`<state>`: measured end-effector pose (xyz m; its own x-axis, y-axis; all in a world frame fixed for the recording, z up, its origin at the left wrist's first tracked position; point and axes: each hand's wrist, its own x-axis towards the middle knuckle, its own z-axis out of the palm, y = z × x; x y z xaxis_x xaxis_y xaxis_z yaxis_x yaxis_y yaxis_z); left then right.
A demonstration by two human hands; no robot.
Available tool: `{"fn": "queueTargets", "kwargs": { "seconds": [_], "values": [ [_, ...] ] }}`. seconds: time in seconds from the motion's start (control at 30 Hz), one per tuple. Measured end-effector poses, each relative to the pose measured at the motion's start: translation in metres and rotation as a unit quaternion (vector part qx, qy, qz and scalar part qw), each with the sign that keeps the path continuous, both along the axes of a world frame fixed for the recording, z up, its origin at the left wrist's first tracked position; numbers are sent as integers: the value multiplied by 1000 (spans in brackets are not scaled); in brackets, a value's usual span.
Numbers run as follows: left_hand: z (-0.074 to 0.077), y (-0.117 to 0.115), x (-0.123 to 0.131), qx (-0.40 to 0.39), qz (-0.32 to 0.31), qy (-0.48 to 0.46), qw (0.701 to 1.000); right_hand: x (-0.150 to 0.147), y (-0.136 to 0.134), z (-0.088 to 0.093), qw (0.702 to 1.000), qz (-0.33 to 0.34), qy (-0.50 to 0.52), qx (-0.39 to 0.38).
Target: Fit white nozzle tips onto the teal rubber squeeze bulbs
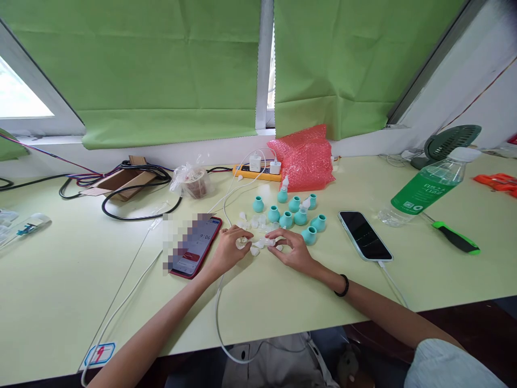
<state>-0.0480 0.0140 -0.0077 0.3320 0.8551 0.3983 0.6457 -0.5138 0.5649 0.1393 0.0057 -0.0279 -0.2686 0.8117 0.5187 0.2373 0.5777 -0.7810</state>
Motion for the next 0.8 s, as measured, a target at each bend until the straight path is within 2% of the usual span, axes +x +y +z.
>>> {"fn": "queueTargets", "kwargs": {
  "seconds": [0.1, 0.2, 0.47, 0.8],
  "values": [
    [2, -2, 2, -10, -12, -66, 998, 0, -1, 0, 1000, 12, 4, -3],
    [2, -6, 4, -21, -25, -94, 995, -1, -2, 0, 999, 31, 10, -4],
    [1, -9, 7, -16, -59, -120, 991, -1, -2, -3, 999, 28, 17, -30],
    [0, -13, 8, 43, -95, -128, 986, -1, -2, -3, 998, 19, 27, -60]
  ]
}}
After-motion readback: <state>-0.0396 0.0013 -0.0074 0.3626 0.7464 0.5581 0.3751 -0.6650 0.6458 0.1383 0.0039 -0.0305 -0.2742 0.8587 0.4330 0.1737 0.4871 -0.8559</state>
